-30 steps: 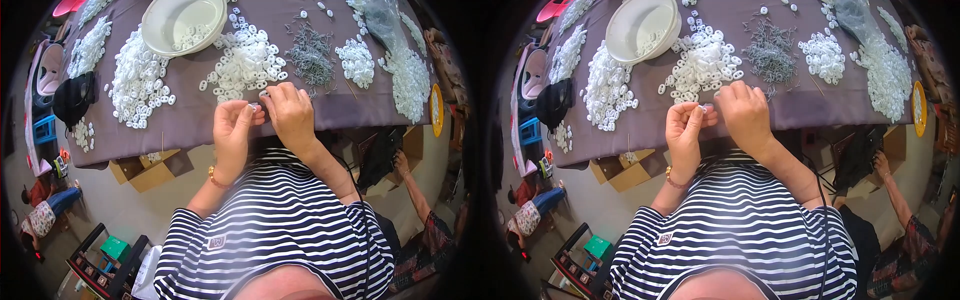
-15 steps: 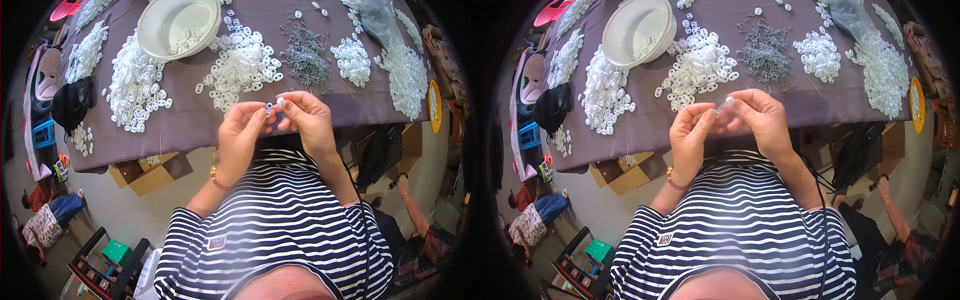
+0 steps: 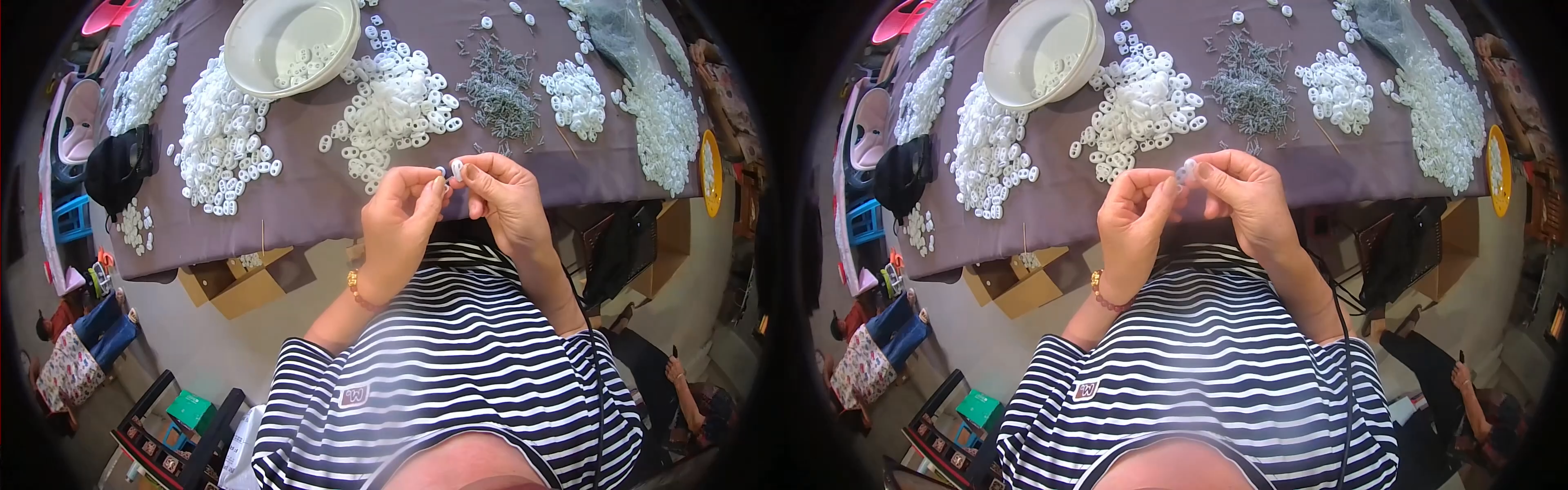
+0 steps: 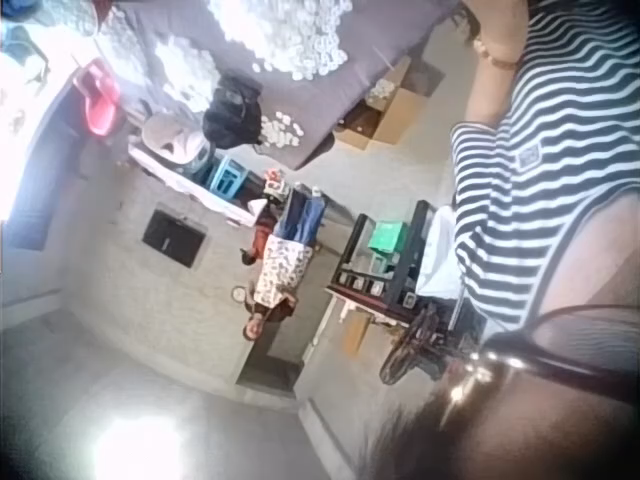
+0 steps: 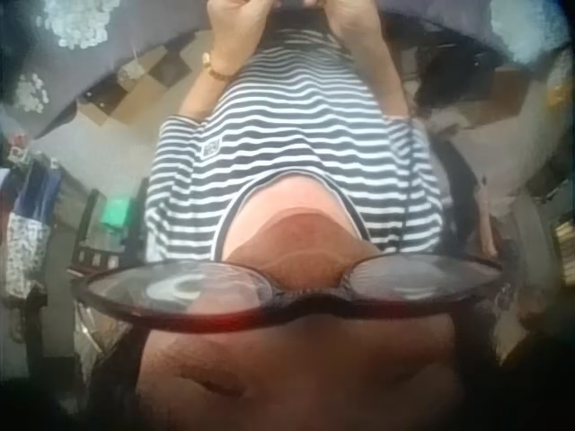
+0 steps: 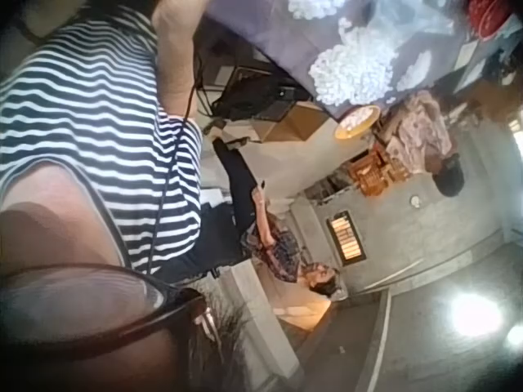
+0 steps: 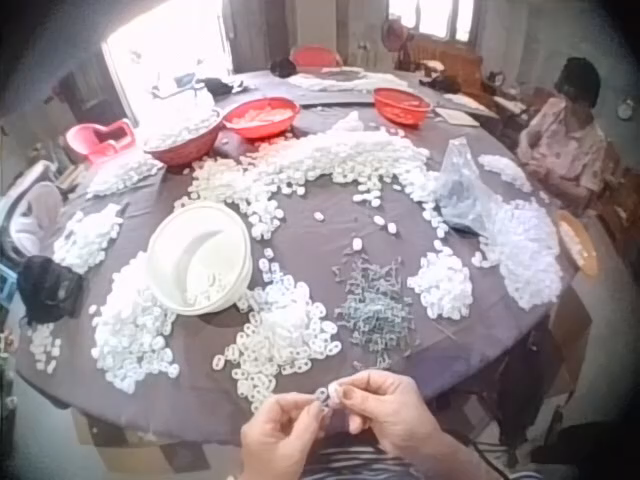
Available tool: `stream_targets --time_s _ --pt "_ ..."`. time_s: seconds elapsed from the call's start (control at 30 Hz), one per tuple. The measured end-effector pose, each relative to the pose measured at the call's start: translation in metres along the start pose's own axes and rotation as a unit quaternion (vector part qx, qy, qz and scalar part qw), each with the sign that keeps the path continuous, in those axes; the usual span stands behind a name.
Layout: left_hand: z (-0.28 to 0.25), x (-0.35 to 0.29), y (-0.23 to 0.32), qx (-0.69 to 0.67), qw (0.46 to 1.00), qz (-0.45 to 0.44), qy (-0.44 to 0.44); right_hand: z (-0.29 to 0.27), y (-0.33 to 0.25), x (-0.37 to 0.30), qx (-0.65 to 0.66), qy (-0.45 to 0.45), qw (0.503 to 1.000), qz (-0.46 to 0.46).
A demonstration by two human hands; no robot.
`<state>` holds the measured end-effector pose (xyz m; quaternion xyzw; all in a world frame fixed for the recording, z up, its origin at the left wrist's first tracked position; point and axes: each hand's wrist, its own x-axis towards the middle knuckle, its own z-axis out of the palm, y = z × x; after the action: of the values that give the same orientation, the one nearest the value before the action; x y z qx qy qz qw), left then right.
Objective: The person assembles plastic fasteners by picking up white components and small grey pins from piles on the table and fitting them together by hand.
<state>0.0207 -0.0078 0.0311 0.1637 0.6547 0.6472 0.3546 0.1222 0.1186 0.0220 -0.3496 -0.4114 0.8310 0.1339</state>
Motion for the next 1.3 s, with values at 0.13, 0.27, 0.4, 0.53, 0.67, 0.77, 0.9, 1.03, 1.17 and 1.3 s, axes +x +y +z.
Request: stream_targets --time_s 0.13,0.27,0.4,0.53,0.67,0.77,0.9,1.03,1.17,1.3 --pt "0.0 0.002 -0.004 -0.01 1.0 0.013 0.013 0.0 0.003 0.0 -0.024 0.001 1.0 -0.016" --pt "0.0 0.002 -0.002 -0.002 1.0 0.007 0.017 0.003 0.002 -0.001 -0.047 0.004 0.998 -0.029" --pt "0.0 0.003 -0.005 0.011 1.0 0.02 0.019 0.004 0.002 -0.002 -0.055 0.006 0.998 -0.041" --pt "-0.002 0.003 -0.01 0.036 0.999 0.031 0.021 0.005 0.003 -0.003 -0.064 0.011 0.996 -0.059" --pt "-0.004 0.003 -0.009 0.071 0.997 0.039 0.003 0.005 0.002 -0.003 -0.072 0.017 0.996 -0.059" --pt "-0.004 0.003 -0.011 0.072 0.996 0.045 0.001 0.006 0.001 -0.004 -0.082 0.016 0.995 -0.061" --pt "-0.004 0.004 -0.009 0.063 0.997 0.039 0.009 0.008 0.0 -0.005 -0.099 0.023 0.992 -0.071" --pt "-0.002 0.003 -0.001 0.011 1.0 -0.011 0.011 0.006 0.003 -0.004 -0.099 0.031 0.992 -0.07" --pt "-0.013 0.008 -0.007 -0.075 0.997 -0.03 0.015 0.009 0.008 -0.003 -0.122 0.082 0.982 -0.116" --pt "-0.025 0.012 -0.005 -0.055 0.997 -0.009 0.056 0.001 0.016 0.005 -0.394 0.116 0.861 -0.3"
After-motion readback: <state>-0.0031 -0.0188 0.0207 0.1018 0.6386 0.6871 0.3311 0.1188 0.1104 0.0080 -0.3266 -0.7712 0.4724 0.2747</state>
